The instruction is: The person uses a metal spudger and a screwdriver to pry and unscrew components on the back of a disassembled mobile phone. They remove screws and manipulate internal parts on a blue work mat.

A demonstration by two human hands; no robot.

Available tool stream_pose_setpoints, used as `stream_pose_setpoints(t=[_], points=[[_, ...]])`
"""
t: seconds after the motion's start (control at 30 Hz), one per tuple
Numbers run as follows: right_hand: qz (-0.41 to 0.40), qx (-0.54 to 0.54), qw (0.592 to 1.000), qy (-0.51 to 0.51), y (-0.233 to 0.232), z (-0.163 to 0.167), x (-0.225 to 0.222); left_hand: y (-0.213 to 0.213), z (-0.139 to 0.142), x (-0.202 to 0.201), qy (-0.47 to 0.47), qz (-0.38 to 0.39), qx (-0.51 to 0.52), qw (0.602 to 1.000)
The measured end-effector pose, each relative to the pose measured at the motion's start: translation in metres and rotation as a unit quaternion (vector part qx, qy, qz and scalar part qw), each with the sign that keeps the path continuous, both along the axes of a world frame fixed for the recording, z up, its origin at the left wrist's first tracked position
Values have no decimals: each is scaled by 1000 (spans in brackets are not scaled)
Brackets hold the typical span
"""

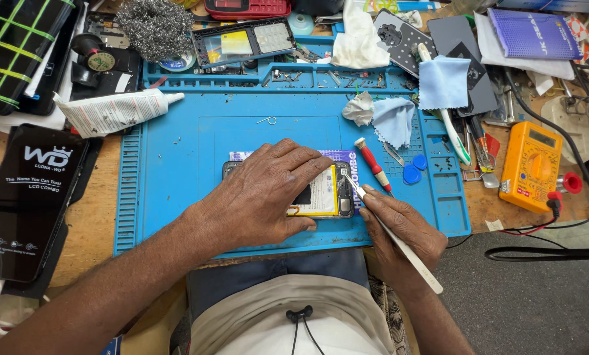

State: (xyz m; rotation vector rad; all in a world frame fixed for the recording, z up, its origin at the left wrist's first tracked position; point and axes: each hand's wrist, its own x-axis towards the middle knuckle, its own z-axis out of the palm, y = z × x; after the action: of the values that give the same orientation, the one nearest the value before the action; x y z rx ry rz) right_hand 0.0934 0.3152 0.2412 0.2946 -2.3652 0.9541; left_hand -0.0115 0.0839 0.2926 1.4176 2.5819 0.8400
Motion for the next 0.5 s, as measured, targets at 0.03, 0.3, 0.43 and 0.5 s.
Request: stream_pose_setpoints(t=[0.03,0.3,0.43,0.5], points=[[2,-5,1000,-2,0,0,0,0,0,0,0,-1,3,1000],[15,-88,995,-40,2,0,1,2,-2,1,-4,5,-21,1000],[25,-155,986,-62,5,1,-3,3,-1,2,-7,7,-26,1000],[22,-166,984,-64,8,3,-6,4,-1,2,-6,10,-25,1000]])
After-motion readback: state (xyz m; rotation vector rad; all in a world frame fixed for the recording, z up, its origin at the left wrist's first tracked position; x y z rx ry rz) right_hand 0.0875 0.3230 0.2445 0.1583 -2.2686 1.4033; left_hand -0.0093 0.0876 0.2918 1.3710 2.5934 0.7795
